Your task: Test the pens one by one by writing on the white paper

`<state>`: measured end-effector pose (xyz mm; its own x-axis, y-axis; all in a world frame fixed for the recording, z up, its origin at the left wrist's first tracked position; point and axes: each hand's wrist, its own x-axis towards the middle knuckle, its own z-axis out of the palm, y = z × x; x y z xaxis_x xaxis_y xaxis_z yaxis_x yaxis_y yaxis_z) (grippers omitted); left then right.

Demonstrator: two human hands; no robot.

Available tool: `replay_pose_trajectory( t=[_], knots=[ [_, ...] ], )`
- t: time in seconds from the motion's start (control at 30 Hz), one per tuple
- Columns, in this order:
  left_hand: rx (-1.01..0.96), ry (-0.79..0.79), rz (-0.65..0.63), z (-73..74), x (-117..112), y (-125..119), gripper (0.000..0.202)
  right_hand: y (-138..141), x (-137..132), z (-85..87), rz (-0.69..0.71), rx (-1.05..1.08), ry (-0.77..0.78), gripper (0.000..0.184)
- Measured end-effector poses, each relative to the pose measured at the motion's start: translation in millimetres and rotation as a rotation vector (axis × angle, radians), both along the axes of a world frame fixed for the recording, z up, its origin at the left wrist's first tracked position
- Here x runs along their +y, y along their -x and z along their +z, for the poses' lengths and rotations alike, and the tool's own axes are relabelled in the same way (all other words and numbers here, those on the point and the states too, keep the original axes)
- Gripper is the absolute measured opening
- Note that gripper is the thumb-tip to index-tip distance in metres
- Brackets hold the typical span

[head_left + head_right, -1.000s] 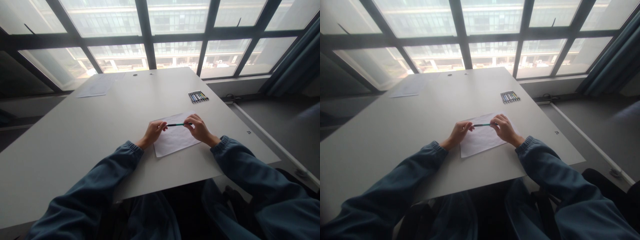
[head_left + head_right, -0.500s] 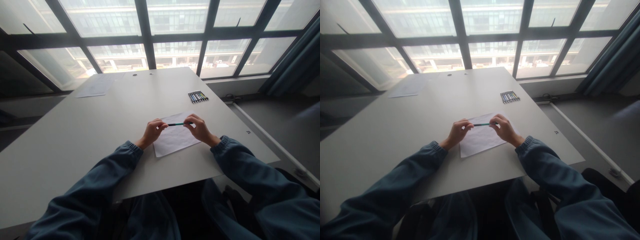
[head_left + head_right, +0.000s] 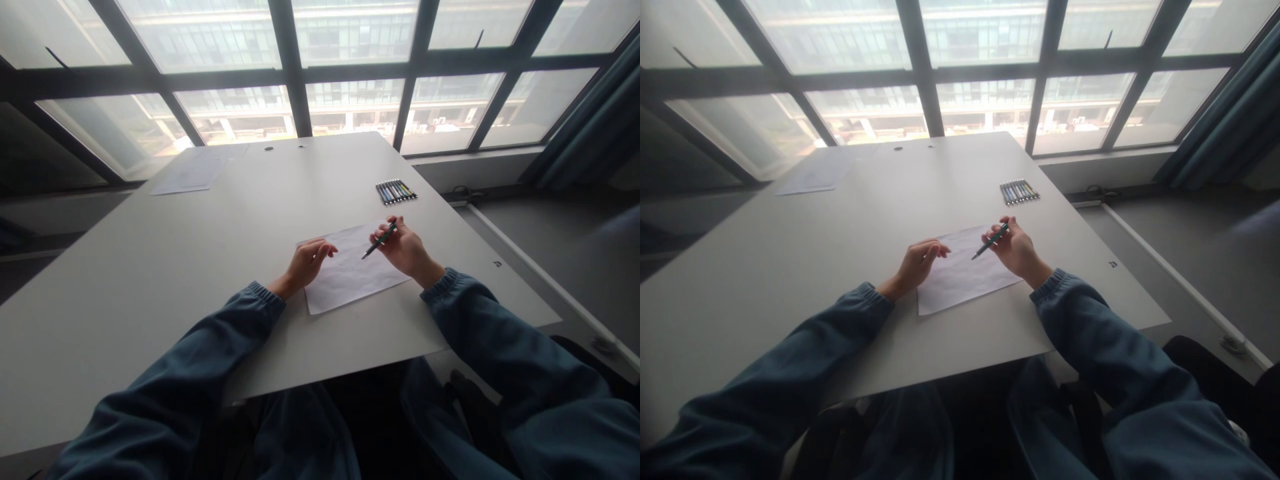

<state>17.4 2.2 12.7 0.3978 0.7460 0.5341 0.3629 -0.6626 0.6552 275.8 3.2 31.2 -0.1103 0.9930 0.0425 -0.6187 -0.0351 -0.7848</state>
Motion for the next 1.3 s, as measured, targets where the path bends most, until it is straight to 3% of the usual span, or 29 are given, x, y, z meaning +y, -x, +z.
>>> replay_pose_trajectory(
  t=[0.23, 0.4, 0.6, 0.77, 0.9, 1.13, 1.2, 1.3],
  knots=[
    [0.001, 0.026, 0.09, -3.2, 2.1, 1.4, 0.053, -23.1, -5.9, 10.3, 0.085, 0.159, 0.029, 0.04],
    [0.08, 0.021, 0.108, -4.1, 4.8, 2.2, 0.052, -22.9, -5.7, 9.8, 0.087, 0.21, 0.071, 0.03],
    [0.237, -0.044, 0.158, -8.9, 9.1, 5.0, 0.023, -22.0, -4.3, 12.1, 0.129, 0.225, 0.136, 0.027],
    [0.352, -0.081, 0.211, -12.7, 11.2, 8.3, 0.033, -21.4, -0.2, 10.6, 0.149, 0.136, 0.193, 0.009],
    [0.412, -0.073, 0.233, -13.9, 10.5, 9.0, 0.035, -19.9, 2.5, 4.7, 0.107, 0.09, 0.163, 0.017],
    [0.497, -0.048, 0.115, -7.5, 4.6, 7.0, 0.067, -16.4, -3.7, -0.1, 0.07, -0.081, 0.061, 0.059],
    [0.531, -0.029, 0.096, -4.9, 3.1, 6.7, 0.07, -12.9, -5.9, -0.1, 0.062, -0.146, 0.054, 0.06],
    [0.592, 0.003, 0.088, -2.4, 1.7, 6.7, 0.072, -6.6, -8.9, -0.9, 0.066, -0.243, 0.009, 0.047]
  ],
)
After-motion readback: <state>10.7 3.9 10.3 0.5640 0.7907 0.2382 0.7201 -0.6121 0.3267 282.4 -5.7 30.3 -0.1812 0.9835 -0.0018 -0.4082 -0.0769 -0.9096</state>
